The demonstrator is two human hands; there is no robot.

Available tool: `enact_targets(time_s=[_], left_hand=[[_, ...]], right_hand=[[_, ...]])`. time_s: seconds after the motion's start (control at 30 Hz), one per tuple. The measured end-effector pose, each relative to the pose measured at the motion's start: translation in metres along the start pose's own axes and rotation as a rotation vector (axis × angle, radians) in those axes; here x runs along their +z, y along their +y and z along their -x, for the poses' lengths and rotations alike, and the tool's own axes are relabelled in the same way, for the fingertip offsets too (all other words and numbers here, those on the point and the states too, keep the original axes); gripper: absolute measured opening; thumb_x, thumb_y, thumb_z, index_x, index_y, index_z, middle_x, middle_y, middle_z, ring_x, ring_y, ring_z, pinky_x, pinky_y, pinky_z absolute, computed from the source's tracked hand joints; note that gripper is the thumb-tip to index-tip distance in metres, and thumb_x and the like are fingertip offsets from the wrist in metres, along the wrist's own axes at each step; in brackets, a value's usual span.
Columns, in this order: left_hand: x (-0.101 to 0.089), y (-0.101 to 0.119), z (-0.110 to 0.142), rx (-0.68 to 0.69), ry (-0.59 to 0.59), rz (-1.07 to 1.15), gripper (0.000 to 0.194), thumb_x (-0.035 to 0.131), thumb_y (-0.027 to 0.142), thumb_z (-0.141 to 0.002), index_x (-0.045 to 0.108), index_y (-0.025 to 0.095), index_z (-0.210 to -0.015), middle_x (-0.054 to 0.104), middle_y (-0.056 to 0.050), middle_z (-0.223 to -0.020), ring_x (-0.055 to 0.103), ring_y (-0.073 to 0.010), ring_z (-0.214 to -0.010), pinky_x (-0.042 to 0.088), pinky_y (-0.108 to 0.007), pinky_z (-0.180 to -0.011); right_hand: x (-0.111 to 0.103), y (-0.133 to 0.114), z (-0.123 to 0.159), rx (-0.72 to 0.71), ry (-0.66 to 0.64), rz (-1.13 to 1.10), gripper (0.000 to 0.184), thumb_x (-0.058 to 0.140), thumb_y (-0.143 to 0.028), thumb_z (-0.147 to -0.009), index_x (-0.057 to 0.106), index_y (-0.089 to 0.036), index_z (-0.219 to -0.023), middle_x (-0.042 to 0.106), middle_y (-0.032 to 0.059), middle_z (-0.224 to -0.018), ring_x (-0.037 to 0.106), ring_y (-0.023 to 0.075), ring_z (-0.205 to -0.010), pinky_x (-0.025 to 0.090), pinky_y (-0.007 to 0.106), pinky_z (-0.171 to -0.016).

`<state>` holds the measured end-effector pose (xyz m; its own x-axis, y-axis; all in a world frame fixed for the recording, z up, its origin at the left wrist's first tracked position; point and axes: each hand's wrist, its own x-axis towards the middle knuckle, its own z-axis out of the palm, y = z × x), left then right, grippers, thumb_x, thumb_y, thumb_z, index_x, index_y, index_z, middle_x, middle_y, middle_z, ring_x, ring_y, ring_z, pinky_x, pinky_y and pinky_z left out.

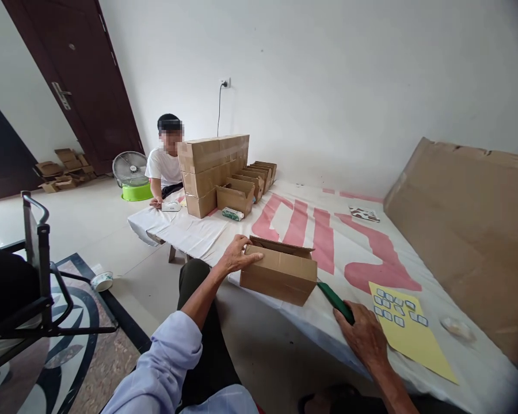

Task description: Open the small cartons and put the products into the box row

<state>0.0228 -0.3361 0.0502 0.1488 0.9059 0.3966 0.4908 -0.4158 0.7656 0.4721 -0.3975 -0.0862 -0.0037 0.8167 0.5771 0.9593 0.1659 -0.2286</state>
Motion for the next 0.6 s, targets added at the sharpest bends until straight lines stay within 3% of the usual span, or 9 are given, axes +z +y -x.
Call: enact_targets(time_s=[0.13,0.27,0.6], left_hand=[[-0.0065,-0.0091,-0.0039,0.041,-0.092,0.192,0.043,0.093,0.049,-0.084,0.078,0.02,-0.111,0.063,-0.014,-0.145,0.057,-0.0326,-0.145,0.046,-0.046,-0.127],[-0.01,-0.0094,-0.0039,0.057,-0.185,0.32,0.047,0.089,0.056,-0.086,0.08,0.02,-0.114,0.06,-0.015,-0.15,0.055,-0.0353,-0.147,0.052,-0.046,-0.12],[-0.0098,-0.008,0.0,0.037,-0.187,0.327,0.052,0.089,0.059,-0.084,0.081,0.021,-0.119,0.057,-0.016,-0.157,0.048,-0.0383,-0.155,0.057,-0.044,-0.111]], right_hand=[[0.0005,0.0013,0.0003,-0.016,0.013,0.021,0.045,0.049,-0.056,-0.097,0.073,-0.022,-0.113,0.078,0.0159,-0.109,0.072,0.0386,-0.103,0.056,0.051,-0.09],[0.0013,0.0014,-0.0003,-0.018,0.025,0.021,0.046,0.048,-0.057,-0.097,0.073,-0.021,-0.113,0.078,0.016,-0.108,0.072,0.038,-0.1,0.056,0.05,-0.088],[0.0011,0.0003,0.0004,-0.016,0.023,0.018,0.043,0.05,-0.056,-0.098,0.073,-0.023,-0.112,0.079,0.015,-0.108,0.073,0.0381,-0.1,0.057,0.051,-0.089]])
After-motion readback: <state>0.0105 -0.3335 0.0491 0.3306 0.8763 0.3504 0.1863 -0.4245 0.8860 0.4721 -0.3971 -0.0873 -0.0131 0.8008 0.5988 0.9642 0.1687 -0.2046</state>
